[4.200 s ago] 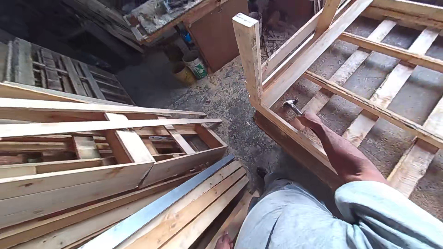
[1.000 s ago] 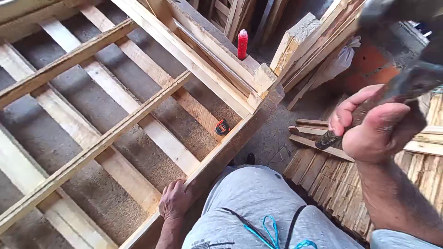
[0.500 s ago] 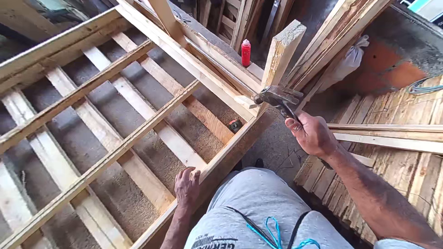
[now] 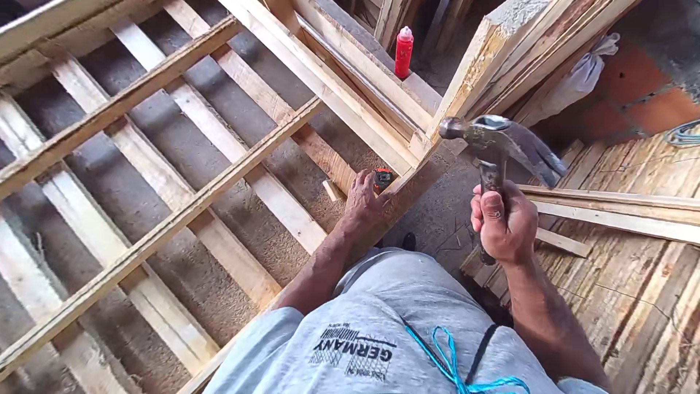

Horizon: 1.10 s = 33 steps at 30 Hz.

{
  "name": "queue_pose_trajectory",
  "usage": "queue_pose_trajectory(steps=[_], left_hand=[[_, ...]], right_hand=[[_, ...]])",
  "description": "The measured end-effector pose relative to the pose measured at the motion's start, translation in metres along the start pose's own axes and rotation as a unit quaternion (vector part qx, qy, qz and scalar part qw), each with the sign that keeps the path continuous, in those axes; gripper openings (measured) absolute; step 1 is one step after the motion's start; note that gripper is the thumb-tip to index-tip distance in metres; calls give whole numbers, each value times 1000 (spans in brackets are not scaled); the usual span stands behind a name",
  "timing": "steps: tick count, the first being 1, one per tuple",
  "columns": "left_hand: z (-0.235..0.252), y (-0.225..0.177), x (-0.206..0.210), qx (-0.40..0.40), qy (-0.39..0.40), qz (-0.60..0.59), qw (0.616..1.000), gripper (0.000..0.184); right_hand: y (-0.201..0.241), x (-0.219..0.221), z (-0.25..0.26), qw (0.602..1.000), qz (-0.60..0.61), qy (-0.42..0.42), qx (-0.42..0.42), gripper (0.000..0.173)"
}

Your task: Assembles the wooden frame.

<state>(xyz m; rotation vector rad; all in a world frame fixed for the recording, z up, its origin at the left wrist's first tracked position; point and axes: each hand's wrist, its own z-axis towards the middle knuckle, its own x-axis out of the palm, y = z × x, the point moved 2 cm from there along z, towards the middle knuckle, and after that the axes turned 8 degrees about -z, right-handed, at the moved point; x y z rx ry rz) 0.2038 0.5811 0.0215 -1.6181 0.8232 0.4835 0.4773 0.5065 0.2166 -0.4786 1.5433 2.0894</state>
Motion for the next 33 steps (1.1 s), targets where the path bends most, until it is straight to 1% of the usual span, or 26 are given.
queue_pose_trajectory(steps=[2,3,4,5,6,7,8,9,10,11,13,14,15,16,17,18,19,20,21,23,25,27,29,31,33], left_hand=[[-13,13,5,-9,27,-9,1000,87],[-22,19,8,-10,35,-9,999,86],[-31,25,11,-10,41,-10,999,86],[-37,29,13,-7,41,-5,999,86],[-40,33,15,2,31,-1,1000,84],[-40,36,17,14,16,1,1000,80],[-40,38,20,20,5,2,1000,76],[-39,39,21,19,4,5,1000,74],[-35,38,21,16,5,8,1000,73],[-35,38,20,14,12,13,1000,72],[-31,35,21,10,24,20,999,69],[-31,35,22,2,34,22,999,68],[-31,35,23,-5,42,24,999,68],[-29,35,23,-10,49,25,998,67],[-28,35,23,-14,52,25,998,67],[-26,35,23,-18,53,22,998,66],[-25,34,24,-23,54,21,998,66],[-27,35,23,-29,56,22,998,66],[-26,34,23,-30,55,21,998,65],[-25,34,21,-34,53,14,998,64],[-26,34,21,-41,59,9,997,63],[-25,34,20,-51,71,8,996,62],[-24,35,20,-54,72,5,996,61],[-25,36,20,-56,73,-5,996,60],[-26,38,20,-54,72,-16,996,60]], right_hand=[[21,-9,11,991,48,-69,-105,47],[19,-6,14,983,62,-96,-146,45],[6,1,13,979,59,-110,-162,46],[-15,13,10,984,23,-103,-145,48],[-39,25,8,992,-48,-69,-93,53],[-58,34,8,991,-133,-3,-15,58],[-65,37,11,978,-187,71,61,61],[-61,35,15,968,-203,112,100,60],[-50,29,22,969,-196,117,95,58],[-36,23,23,979,-166,96,67,56],[-9,11,30,997,-77,16,-20,53],[-2,8,32,998,-39,-19,-54,52],[-3,10,32,996,-27,-40,-70,52],[-11,14,31,996,-51,-39,-65,54],[-24,18,29,993,-118,-6,-31,57],[-32,21,31,976,-206,65,27,60],[-35,22,36,948,-269,146,85,59],[-35,21,40,928,-292,196,120,57],[-31,16,46,923,-290,215,134,56],[-8,9,59,946,-239,192,109,52],[32,6,77,970,-180,146,73,50],[70,8,97,979,-166,115,38,46],[91,17,111,976,-178,125,21,41],[92,31,114,968,-175,169,55,36],[78,39,110,959,-128,220,128,31]])
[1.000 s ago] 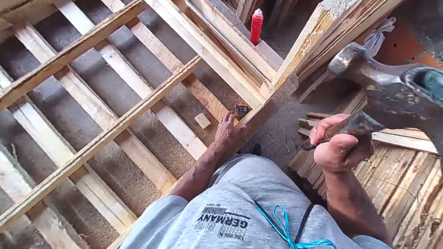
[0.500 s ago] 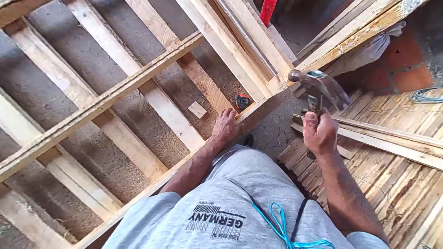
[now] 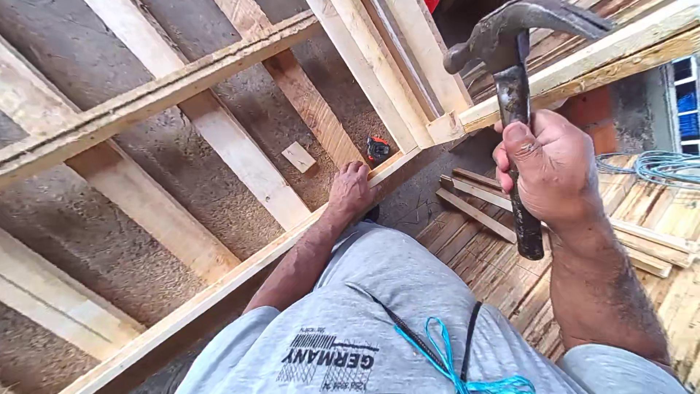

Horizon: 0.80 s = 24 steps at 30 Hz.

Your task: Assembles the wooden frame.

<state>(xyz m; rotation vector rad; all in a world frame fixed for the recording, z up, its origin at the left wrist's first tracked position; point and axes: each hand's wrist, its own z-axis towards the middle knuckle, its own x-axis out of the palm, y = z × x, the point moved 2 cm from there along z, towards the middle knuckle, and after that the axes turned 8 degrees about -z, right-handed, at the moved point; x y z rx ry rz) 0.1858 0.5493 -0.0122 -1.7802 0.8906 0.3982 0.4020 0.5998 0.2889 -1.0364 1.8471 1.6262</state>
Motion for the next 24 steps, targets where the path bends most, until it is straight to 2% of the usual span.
queue_pose_trajectory(steps=[3,5,10,12,14,16,18,19,22,24], left_hand=[[-1,2,-2,14,-3,-19,1000,60],[-1,4,-2,22,-3,-23,999,59],[4,3,2,15,22,-26,999,58],[8,2,2,6,31,-14,999,60],[9,1,3,-6,42,-2,999,60],[9,0,6,-17,38,11,999,59],[9,-1,6,-24,28,24,999,57],[9,-1,6,-32,28,30,999,57],[5,-6,9,-68,25,35,997,56],[4,-10,7,-95,10,51,994,55]], right_hand=[[-43,9,-13,993,89,67,49,31],[-81,8,-35,981,159,88,64,38],[-172,-10,-83,949,277,27,148,52],[-197,-14,-68,932,317,-21,174,51],[-214,-11,-32,901,384,-58,194,57],[-224,-8,18,874,442,-46,195,63],[-233,-3,67,879,435,46,191,62],[-237,-1,89,884,411,121,183,58],[-260,-17,146,869,342,336,126,45],[-284,-43,191,880,284,374,75,22]])
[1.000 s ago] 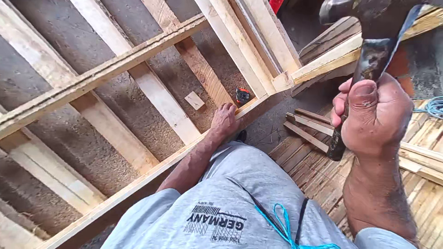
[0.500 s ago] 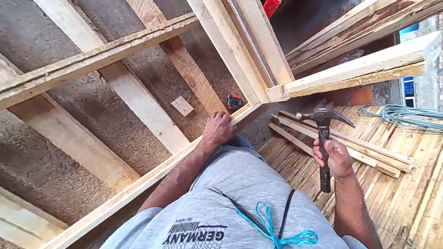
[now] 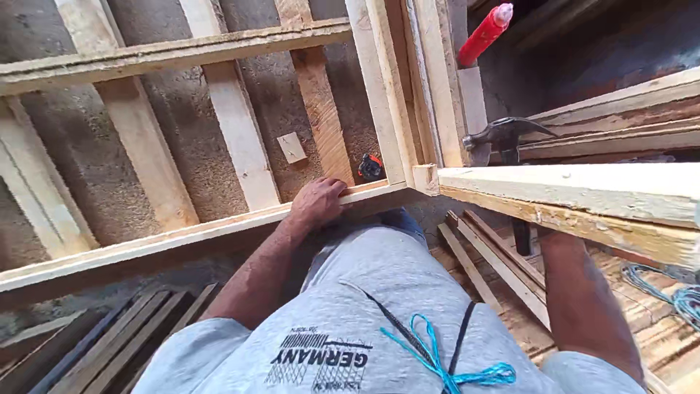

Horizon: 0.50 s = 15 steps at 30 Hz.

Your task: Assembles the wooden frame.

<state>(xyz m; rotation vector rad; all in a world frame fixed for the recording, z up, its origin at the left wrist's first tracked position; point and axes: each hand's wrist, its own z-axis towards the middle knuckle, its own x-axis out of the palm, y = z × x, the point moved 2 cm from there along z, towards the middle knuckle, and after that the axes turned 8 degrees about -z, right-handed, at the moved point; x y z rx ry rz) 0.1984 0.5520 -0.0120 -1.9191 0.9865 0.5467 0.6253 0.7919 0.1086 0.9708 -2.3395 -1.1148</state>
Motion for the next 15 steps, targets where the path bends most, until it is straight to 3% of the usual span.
queue_pose_trajectory(steps=[2,4,6,8,10,15], left_hand=[[-3,-2,1,-31,-17,4,999,56],[-3,-3,0,-58,-31,1,998,57],[-3,-3,1,-76,-47,12,996,54],[-4,-6,2,-89,-61,23,994,53],[-6,-6,3,-92,-67,24,993,50],[-5,-4,-1,-78,-66,24,994,49]], right_hand=[[29,-34,19,996,-33,19,-80,19],[67,-41,27,979,-76,33,-186,35],[90,-35,29,962,-41,26,-268,48],[104,-27,28,961,44,29,-273,52],[108,-20,29,965,43,36,-256,51],[98,-15,34,949,-243,-76,-188,37]])
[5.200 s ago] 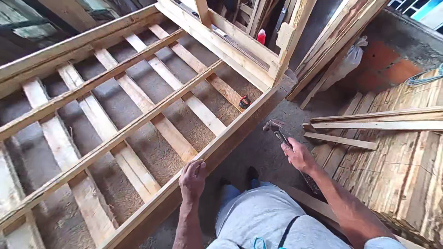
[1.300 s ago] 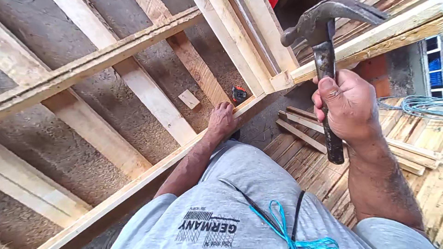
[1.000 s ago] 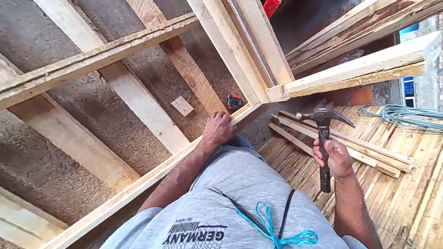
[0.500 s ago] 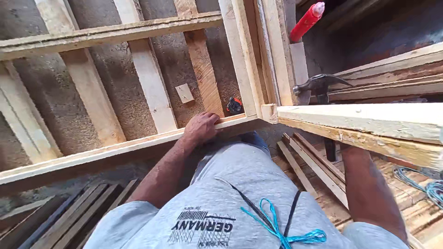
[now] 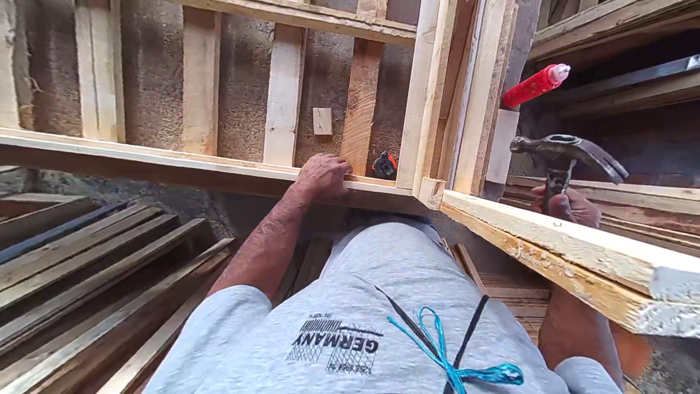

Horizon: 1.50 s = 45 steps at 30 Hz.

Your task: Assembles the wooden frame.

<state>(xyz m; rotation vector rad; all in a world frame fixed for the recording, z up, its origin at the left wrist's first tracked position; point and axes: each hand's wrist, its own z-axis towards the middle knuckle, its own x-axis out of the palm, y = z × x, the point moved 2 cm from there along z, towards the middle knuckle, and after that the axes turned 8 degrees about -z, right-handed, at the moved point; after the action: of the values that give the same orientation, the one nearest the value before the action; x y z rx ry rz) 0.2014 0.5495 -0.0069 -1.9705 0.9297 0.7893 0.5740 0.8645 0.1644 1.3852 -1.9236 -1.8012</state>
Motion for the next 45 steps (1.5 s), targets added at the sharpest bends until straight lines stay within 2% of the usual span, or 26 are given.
queue_pose_trajectory(steps=[3,7,10,13,15,18,22,24,27,30,32,35,36,38,39,41,43,45], left_hand=[[-3,0,8,-5,-30,12,999,51],[-17,-14,8,-83,-131,-6,988,56],[-36,-52,13,-174,-215,-106,955,50],[-55,-111,18,-224,-337,-242,882,49],[-64,-156,13,-210,-447,-301,816,45],[-78,-222,-10,-114,-562,-352,740,33],[-103,-288,-44,-5,-682,-346,644,27],[-114,-306,-67,58,-695,-329,637,29],[-123,-324,-116,100,-681,-285,667,35],[-122,-336,-151,103,-673,-294,671,57],[-114,-346,-168,87,-658,-309,681,65],[-92,-361,-177,103,-627,-351,688,56],[-86,-361,-175,119,-633,-363,674,46],[-80,-361,-168,134,-670,-380,623,23],[-77,-365,-169,116,-692,-384,599,21],[-75,-370,-170,82,-714,-383,580,23],[-78,-370,-166,75,-709,-388,584,26],[-80,-367,-167,88,-701,-392,589,26]], right_hand=[[9,4,9,998,-60,28,16,39],[-3,-15,47,987,-55,116,-96,51],[-12,-29,79,964,-108,183,-158,52],[-21,-33,105,934,-144,241,-220,58],[-27,-30,117,912,-157,274,-260,63],[-40,-16,120,890,-107,339,-285,62],[-45,7,92,881,-2,417,-222,57],[-50,12,80,885,37,420,-199,57],[-56,5,70,892,82,414,-164,55],[-60,-12,67,901,88,408,-121,54],[-61,-26,71,907,72,401,-110,54],[-61,-45,77,910,59,395,-107,56],[-60,-48,80,909,52,399,-105,55],[-52,-43,86,902,16,420,-98,54],[-42,-32,90,892,-14,441,-97,53],[-12,2,100,856,-91,495,-117,54],[10,19,104,830,-141,523,-134,56],[7,14,106,830,-138,523,-136,57]])
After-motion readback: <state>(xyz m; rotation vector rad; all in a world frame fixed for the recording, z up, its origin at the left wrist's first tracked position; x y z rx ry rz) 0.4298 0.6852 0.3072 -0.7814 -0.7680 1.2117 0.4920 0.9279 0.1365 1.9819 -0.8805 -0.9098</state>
